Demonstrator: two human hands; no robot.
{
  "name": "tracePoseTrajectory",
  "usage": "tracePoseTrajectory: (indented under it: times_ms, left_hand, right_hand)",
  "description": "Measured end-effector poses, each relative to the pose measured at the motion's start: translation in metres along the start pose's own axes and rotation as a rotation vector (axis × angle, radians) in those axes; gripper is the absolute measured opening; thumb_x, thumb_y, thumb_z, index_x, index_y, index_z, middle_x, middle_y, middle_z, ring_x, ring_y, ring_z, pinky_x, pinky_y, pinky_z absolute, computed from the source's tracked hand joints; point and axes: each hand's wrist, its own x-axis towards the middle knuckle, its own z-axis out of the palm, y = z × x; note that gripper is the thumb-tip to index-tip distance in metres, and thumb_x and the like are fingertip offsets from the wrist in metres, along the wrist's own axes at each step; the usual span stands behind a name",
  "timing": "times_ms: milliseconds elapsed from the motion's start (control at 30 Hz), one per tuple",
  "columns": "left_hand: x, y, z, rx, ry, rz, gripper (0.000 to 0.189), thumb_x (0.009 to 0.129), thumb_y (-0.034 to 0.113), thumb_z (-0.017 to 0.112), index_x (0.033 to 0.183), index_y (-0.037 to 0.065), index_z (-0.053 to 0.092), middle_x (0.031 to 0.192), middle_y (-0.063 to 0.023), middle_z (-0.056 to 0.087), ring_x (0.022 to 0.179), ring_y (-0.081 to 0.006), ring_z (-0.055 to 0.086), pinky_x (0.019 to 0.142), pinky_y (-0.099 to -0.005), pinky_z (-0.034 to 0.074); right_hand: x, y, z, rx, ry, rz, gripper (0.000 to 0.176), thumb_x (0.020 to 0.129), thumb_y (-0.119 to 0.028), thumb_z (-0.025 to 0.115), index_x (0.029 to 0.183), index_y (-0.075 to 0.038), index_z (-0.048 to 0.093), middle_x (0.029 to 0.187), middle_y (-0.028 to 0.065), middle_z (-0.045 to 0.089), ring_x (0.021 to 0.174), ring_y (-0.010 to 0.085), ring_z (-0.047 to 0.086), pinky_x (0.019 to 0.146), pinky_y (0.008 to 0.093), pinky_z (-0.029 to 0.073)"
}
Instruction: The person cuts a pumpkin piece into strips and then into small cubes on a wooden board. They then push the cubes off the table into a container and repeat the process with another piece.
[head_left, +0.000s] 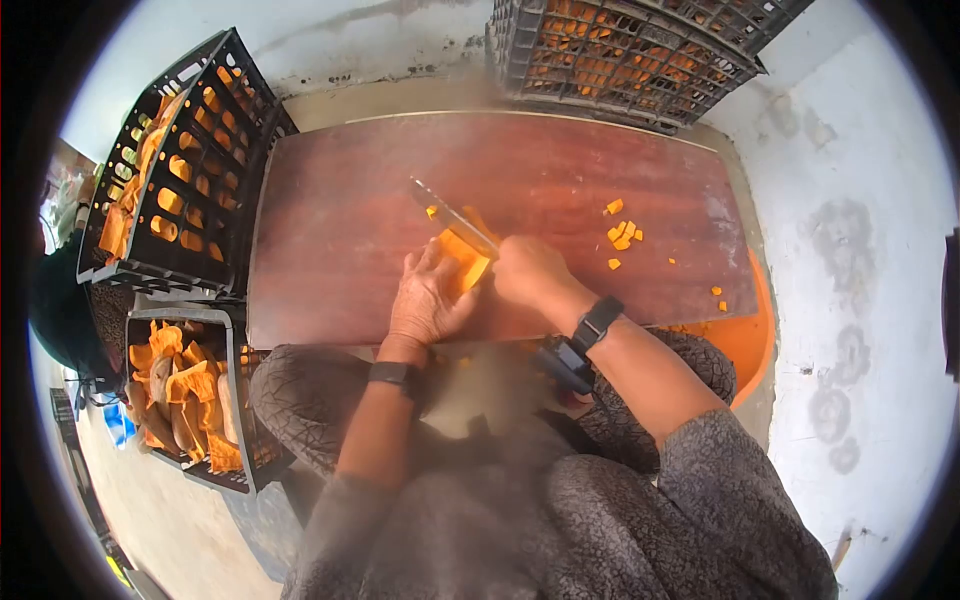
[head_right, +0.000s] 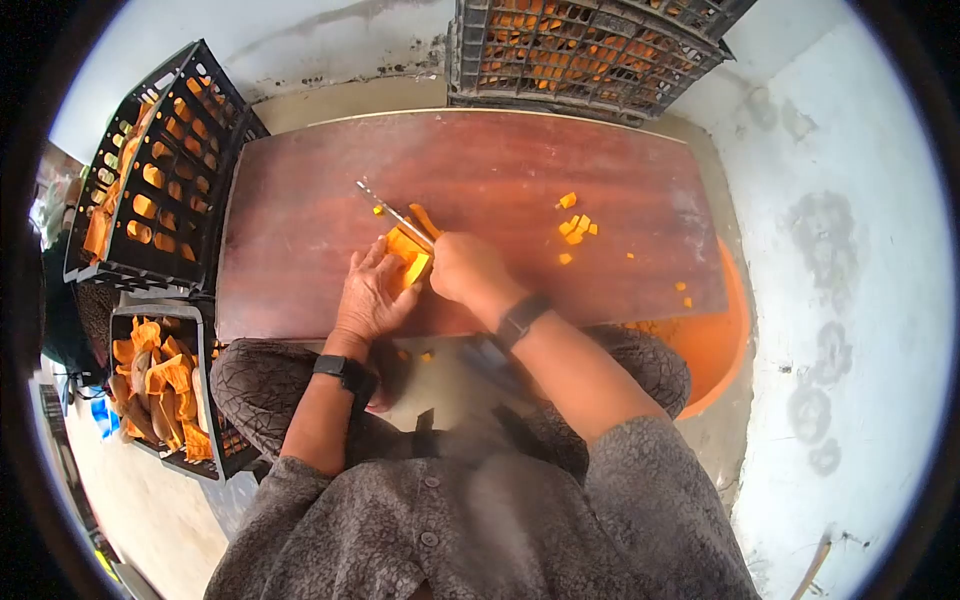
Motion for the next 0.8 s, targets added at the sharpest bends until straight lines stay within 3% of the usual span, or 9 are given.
tracePoseTrajectory:
  times_ms: [300,367,600,700,800]
  left_hand:
    - [-0.005,-0.002,0.002,0.048,0.006,-0.026,0.040,0.070,0.029,0.072,0.106,0.012,0.068,0.134,-0.0242,0.052,0.113,-0.0450,0.052,0.097,-0.0495,0.048]
    - [-0.003,0.005,-0.002,-0.011,0.052,0.014,0.039,0.069,0.027,0.074,0.098,0.003,0.067,0.128,-0.0312,0.055,0.114,-0.0449,0.055,0.101,-0.0490,0.042]
    - [-0.002,0.000,-0.001,-0.059,0.001,-0.031,0.040,0.071,0.026,0.072,0.101,0.001,0.067,0.130,-0.0331,0.054,0.116,-0.0461,0.055,0.104,-0.0501,0.040]
    - [-0.003,-0.007,0.002,-0.056,-0.010,0.000,0.040,0.073,0.026,0.070,0.102,-0.001,0.067,0.131,-0.0335,0.053,0.118,-0.0451,0.055,0.104,-0.0497,0.039]
    - [-0.003,-0.011,-0.004,-0.070,-0.022,-0.015,0.040,0.074,0.026,0.068,0.102,-0.002,0.067,0.131,-0.0331,0.054,0.120,-0.0432,0.054,0.105,-0.0493,0.037]
  right_hand:
    - [-0.022,0.000,-0.006,-0.020,-0.063,0.039,0.027,0.086,-0.023,0.059,0.095,-0.001,0.072,0.095,0.0239,0.069,0.094,0.0411,0.066,0.082,0.0484,0.051]
    - [-0.032,0.005,-0.006,-0.070,-0.005,0.014,0.014,0.081,-0.011,0.059,0.083,-0.004,0.070,0.086,0.0186,0.069,0.086,0.0383,0.066,0.075,0.0471,0.053]
    - [-0.030,0.003,-0.003,-0.064,-0.008,0.100,0.015,0.080,-0.010,0.058,0.085,-0.003,0.071,0.091,0.0204,0.068,0.089,0.0381,0.066,0.076,0.0477,0.052]
    - [-0.024,0.002,0.001,-0.044,-0.064,0.050,0.024,0.084,-0.018,0.058,0.091,0.001,0.071,0.095,0.0242,0.068,0.092,0.0414,0.066,0.081,0.0493,0.051]
    - [-0.011,-0.007,0.009,-0.034,0.051,-0.005,0.020,0.082,-0.014,0.059,0.087,0.000,0.071,0.092,0.0229,0.069,0.089,0.0416,0.066,0.080,0.0493,0.052]
